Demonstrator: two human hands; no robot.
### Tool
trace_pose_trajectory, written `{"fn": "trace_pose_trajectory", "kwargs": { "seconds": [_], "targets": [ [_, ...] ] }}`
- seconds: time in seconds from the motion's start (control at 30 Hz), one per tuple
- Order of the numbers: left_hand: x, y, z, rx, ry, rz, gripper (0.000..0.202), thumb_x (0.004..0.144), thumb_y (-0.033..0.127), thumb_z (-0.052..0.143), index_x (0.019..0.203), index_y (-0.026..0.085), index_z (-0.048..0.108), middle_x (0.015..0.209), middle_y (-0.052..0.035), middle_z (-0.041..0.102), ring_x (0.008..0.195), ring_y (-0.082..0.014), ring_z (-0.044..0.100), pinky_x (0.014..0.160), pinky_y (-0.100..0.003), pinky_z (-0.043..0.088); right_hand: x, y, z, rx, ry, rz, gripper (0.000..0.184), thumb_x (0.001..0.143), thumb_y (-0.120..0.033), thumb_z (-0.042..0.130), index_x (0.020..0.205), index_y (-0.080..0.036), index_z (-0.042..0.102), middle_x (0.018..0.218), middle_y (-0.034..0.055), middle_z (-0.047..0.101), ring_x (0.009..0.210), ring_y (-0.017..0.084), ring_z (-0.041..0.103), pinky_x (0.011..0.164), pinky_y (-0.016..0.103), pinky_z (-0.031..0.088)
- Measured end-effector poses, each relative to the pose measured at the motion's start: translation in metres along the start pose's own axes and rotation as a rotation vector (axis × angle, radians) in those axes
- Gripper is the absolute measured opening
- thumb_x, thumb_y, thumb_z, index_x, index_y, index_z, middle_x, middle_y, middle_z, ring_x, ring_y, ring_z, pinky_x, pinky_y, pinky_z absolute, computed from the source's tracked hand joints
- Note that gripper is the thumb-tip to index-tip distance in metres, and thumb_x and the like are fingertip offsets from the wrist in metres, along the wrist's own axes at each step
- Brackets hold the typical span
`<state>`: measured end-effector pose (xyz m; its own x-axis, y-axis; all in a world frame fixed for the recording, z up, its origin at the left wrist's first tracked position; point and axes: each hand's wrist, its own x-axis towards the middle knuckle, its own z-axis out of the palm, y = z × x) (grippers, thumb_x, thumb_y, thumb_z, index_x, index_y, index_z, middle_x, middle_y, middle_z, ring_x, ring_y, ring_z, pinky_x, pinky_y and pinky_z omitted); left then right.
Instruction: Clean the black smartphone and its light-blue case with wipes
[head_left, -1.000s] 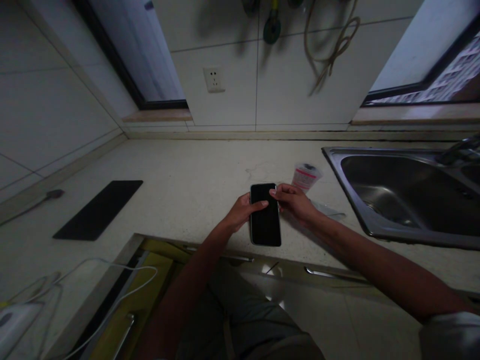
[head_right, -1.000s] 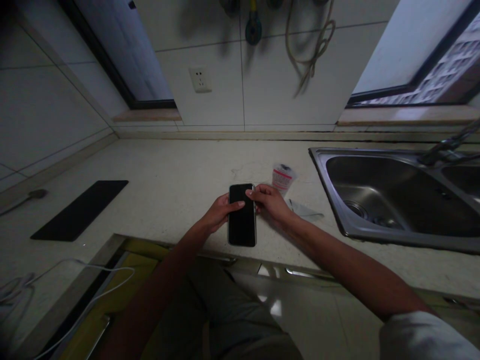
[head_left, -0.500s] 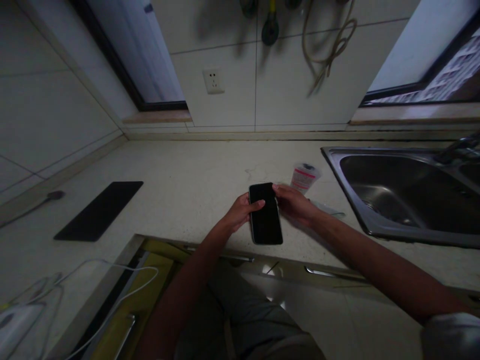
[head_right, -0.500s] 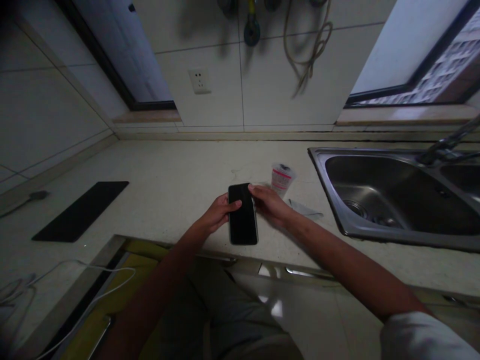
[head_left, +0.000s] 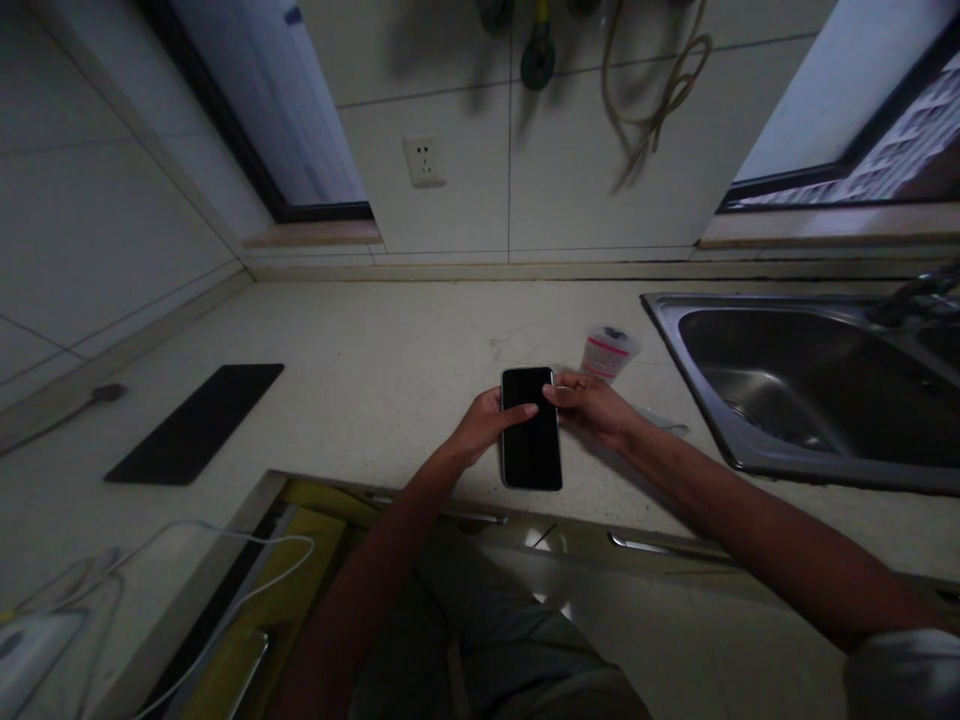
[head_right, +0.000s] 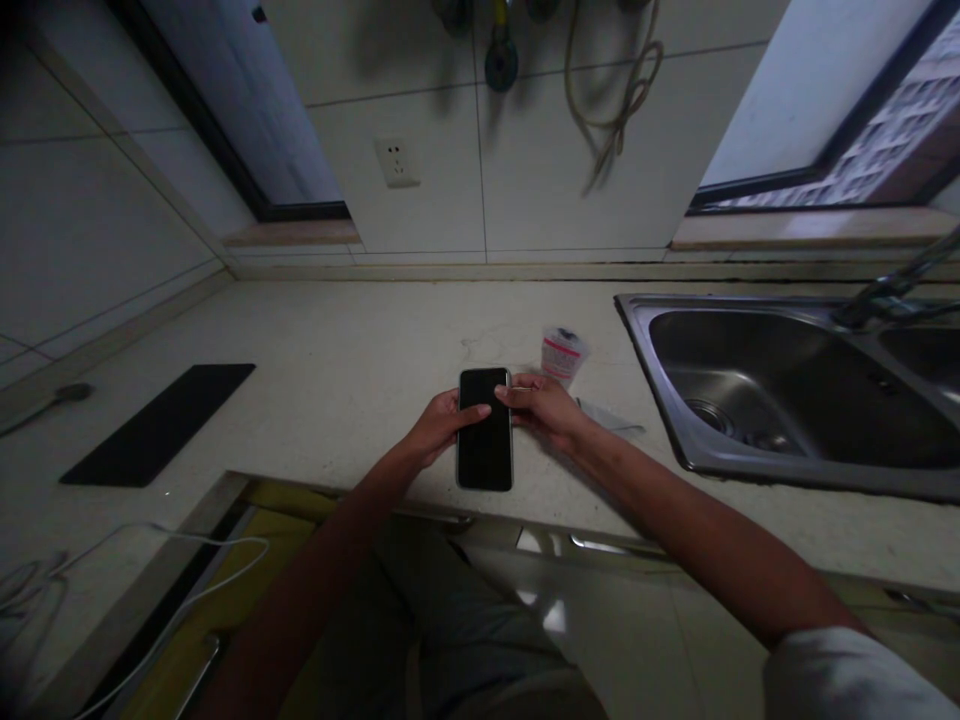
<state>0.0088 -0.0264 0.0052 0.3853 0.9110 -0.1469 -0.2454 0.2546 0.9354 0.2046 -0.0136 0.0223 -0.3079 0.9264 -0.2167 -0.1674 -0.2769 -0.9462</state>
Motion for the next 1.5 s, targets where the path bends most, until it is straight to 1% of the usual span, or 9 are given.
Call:
{"fn": "trace_pose_trajectory", "kwargs": {
  "seconds": [0.17,0.3,0.43,0.67,0.8,1.0,1.17,1.33,1.5],
  "targets": [
    [-0.001,0.001,0.001,-0.015,0.050,0.056,0.071,0.057,0.029,0.096,0.118,0.017,0.060,0.105,-0.0087,0.073,0.090,-0.0197,0.070,0.090,-0.038,0.053,-0.004,-0.006,0.004,0.020,0.027,-0.063,0.048,0.056,-0.047,0.096,0.061,-0.020,0.056,0.061,-0.0037,0.054,0.058,0.011,0.048,0.056,0.028,0.041],
    [-0.002,0.001,0.000,0.081,-0.025,0.020,0.066,0.052,0.028,0.097,0.106,0.016,0.063,0.099,-0.0079,0.072,0.088,-0.0202,0.067,0.086,-0.038,0.053,-0.004,-0.006,0.004,0.071,0.080,-0.134,0.044,0.059,-0.043,0.094,0.065,-0.020,0.058,0.067,-0.0010,0.061,0.064,0.014,0.055,0.064,0.031,0.048],
    [-0.002,0.000,0.000,0.140,-0.001,0.039,0.066,0.048,0.027,0.097,0.104,0.017,0.064,0.096,-0.0055,0.070,0.086,-0.0196,0.065,0.085,-0.039,0.052,-0.003,-0.003,0.005,0.123,0.113,-0.150,0.045,0.059,-0.044,0.094,0.066,-0.021,0.056,0.070,-0.0008,0.063,0.068,0.016,0.058,0.067,0.032,0.051],
    [0.000,-0.003,0.001,0.074,0.149,0.116,0.065,0.049,0.029,0.096,0.105,0.017,0.065,0.098,-0.0056,0.071,0.089,-0.0197,0.065,0.088,-0.038,0.051,-0.002,0.001,0.015,0.169,-0.059,-0.069,0.040,0.065,-0.048,0.092,0.082,-0.022,0.068,0.085,0.0020,0.071,0.082,0.018,0.065,0.077,0.031,0.054],
    [0.002,-0.005,-0.002,0.063,0.155,0.138,0.067,0.050,0.028,0.096,0.107,0.018,0.064,0.100,-0.0052,0.070,0.089,-0.0189,0.065,0.087,-0.036,0.051,-0.002,0.010,0.015,0.116,-0.111,-0.022,0.042,0.066,-0.052,0.091,0.086,-0.021,0.071,0.088,0.0029,0.073,0.082,0.017,0.067,0.080,0.031,0.055],
    [0.003,-0.007,-0.003,0.151,0.114,0.153,0.070,0.053,0.030,0.095,0.113,0.017,0.063,0.104,-0.0076,0.071,0.094,-0.0221,0.066,0.088,-0.038,0.052,0.002,0.016,0.008,0.086,-0.009,0.009,0.046,0.054,-0.051,0.096,0.069,-0.019,0.067,0.070,0.0006,0.068,0.067,0.014,0.060,0.065,0.030,0.053],
    [0.003,-0.007,0.000,0.244,0.134,0.193,0.067,0.056,0.034,0.094,0.114,0.017,0.064,0.109,-0.0097,0.072,0.097,-0.0234,0.067,0.091,-0.040,0.052,0.002,0.016,0.012,0.107,0.064,0.017,0.046,0.050,-0.047,0.097,0.067,-0.017,0.067,0.067,0.0011,0.067,0.063,0.014,0.059,0.061,0.028,0.051],
    [0.002,-0.007,0.001,0.258,0.098,0.200,0.070,0.059,0.040,0.092,0.118,0.017,0.062,0.106,-0.0078,0.071,0.094,-0.0216,0.067,0.086,-0.038,0.056,0.001,0.017,0.016,0.079,0.122,-0.098,0.046,0.055,-0.048,0.094,0.063,-0.018,0.061,0.062,-0.0013,0.063,0.058,0.012,0.053,0.055,0.026,0.043],
    [0.005,-0.010,-0.001,0.311,0.101,0.219,0.067,0.055,0.040,0.093,0.110,0.015,0.063,0.098,-0.0055,0.068,0.088,-0.0191,0.065,0.079,-0.034,0.057,0.003,0.013,0.014,0.122,0.174,-0.261,0.043,0.060,-0.049,0.092,0.072,-0.019,0.064,0.070,-0.0015,0.065,0.065,0.013,0.057,0.063,0.028,0.048]
  ]
}}
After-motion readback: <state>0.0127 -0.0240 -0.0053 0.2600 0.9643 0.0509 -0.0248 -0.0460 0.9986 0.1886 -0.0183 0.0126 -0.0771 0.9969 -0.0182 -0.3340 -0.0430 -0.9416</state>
